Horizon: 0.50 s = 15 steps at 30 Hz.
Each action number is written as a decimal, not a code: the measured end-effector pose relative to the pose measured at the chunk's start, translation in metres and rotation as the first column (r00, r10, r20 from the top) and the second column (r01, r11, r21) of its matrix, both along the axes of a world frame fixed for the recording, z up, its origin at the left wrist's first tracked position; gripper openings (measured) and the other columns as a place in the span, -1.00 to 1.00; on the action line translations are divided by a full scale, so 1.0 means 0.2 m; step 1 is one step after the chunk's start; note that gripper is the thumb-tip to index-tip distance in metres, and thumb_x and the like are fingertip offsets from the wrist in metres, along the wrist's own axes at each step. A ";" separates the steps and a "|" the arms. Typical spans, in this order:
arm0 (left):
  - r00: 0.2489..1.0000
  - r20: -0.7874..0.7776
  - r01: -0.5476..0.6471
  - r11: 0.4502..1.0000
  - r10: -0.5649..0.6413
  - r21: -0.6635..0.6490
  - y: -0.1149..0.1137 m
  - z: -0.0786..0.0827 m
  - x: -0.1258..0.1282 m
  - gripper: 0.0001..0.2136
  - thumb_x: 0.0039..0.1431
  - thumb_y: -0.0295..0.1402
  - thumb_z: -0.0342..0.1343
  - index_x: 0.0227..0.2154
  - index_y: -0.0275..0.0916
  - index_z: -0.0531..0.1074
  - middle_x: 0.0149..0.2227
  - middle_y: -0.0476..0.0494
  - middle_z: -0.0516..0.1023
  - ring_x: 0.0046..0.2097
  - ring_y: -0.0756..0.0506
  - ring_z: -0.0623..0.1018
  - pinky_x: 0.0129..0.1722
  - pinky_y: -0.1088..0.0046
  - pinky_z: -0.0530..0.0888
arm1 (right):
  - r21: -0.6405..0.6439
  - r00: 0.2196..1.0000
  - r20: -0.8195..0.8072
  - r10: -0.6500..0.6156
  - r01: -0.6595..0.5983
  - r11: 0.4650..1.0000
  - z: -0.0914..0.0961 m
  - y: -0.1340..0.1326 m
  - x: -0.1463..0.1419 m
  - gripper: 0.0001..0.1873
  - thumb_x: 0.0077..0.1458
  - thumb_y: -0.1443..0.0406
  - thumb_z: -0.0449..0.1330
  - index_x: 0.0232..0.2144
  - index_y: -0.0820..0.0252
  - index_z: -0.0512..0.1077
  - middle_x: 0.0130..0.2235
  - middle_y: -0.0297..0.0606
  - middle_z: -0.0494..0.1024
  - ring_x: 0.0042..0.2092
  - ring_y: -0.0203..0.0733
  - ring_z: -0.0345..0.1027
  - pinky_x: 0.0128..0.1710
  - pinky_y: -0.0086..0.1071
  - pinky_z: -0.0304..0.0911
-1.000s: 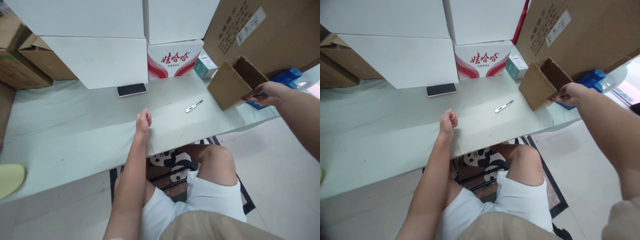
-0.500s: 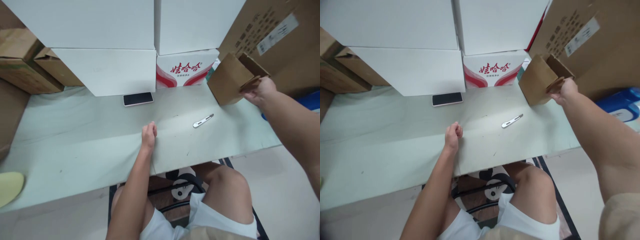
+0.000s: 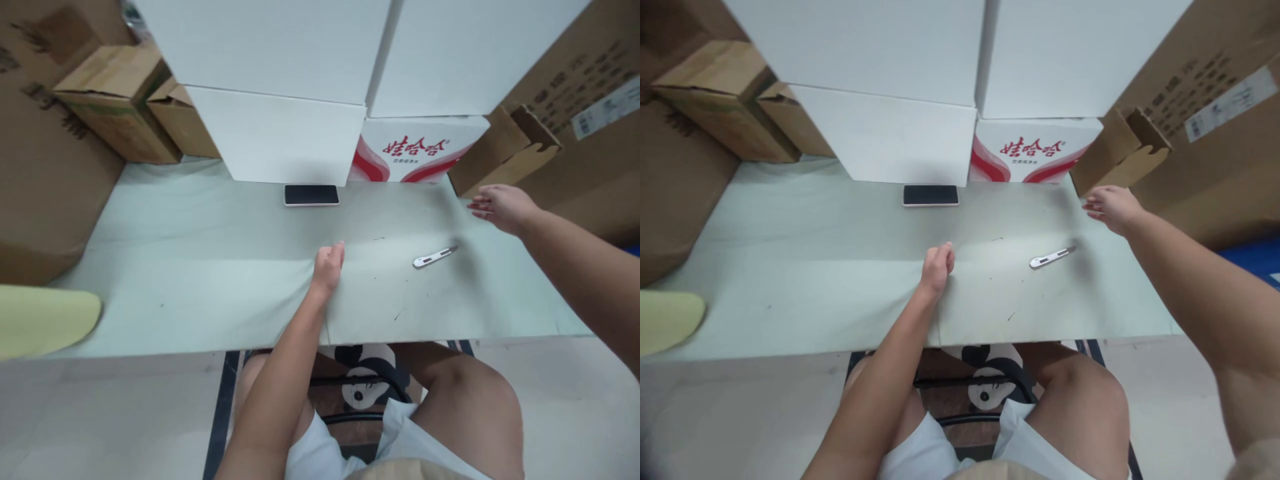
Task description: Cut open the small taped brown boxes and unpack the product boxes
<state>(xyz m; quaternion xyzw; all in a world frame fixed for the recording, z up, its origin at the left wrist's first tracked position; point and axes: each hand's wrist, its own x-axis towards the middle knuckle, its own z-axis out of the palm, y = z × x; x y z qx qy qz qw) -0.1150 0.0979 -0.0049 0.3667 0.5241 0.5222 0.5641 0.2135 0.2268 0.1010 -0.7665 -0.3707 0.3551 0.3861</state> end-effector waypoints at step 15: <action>0.966 0.185 -0.178 0.984 0.179 -0.025 -0.23 0.02 -0.34 -0.54 0.26 -0.23 -0.01 -0.73 -0.16 0.03 -0.70 0.11 -0.03 -0.57 0.04 0.04 -0.47 0.38 -0.03 | -0.048 0.710 0.341 0.616 -0.641 0.766 0.05 -0.09 -1.37 -0.88 0.10 0.45 0.21 -0.27 0.21 0.41 -0.26 -0.24 0.57 -0.31 -0.35 0.49 -0.32 -0.48 0.34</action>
